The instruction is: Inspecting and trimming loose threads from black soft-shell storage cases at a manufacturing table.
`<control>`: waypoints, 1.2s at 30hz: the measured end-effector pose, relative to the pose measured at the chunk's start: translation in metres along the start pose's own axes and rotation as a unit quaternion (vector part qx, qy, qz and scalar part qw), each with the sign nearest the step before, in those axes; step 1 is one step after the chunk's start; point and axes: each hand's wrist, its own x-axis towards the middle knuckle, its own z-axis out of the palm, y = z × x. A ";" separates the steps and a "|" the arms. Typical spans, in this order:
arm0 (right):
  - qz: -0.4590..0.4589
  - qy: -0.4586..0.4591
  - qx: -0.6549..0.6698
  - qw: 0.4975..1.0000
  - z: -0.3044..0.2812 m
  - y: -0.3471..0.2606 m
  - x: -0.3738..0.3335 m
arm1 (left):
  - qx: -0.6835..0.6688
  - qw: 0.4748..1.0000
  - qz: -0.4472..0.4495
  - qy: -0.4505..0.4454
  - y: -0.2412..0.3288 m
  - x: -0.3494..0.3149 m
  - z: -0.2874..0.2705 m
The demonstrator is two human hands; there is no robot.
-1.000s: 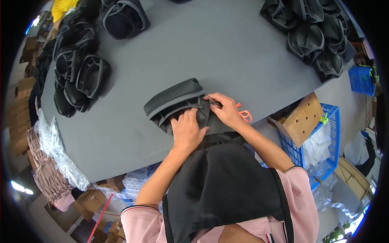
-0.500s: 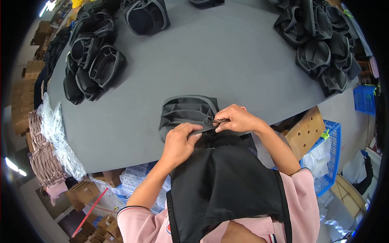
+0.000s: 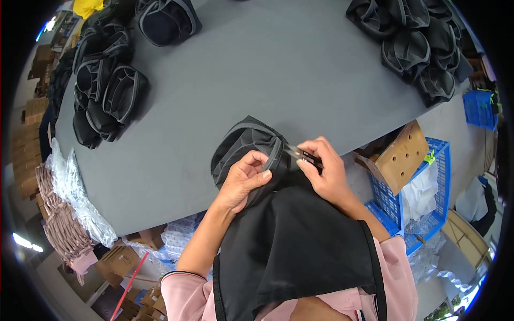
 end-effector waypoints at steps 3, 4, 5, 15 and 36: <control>-0.076 -0.033 -0.016 0.996 -0.014 -0.008 0.000 | 0.007 1.000 -0.006 -0.011 0.002 0.001 0.003; -0.075 -0.032 -0.018 0.997 -0.015 -0.008 0.001 | 0.013 1.000 -0.009 -0.013 0.002 0.002 0.005; -0.096 -0.046 -0.038 0.994 -0.015 -0.008 0.004 | 0.019 1.000 -0.011 -0.015 0.002 0.002 0.006; -0.154 0.016 -0.062 0.986 -0.006 -0.008 0.000 | 0.009 1.000 -0.012 -0.007 0.002 0.000 0.004; 0.141 -0.057 0.292 0.944 -0.002 0.006 -0.015 | -0.004 0.986 -0.027 0.165 -0.001 -0.019 0.022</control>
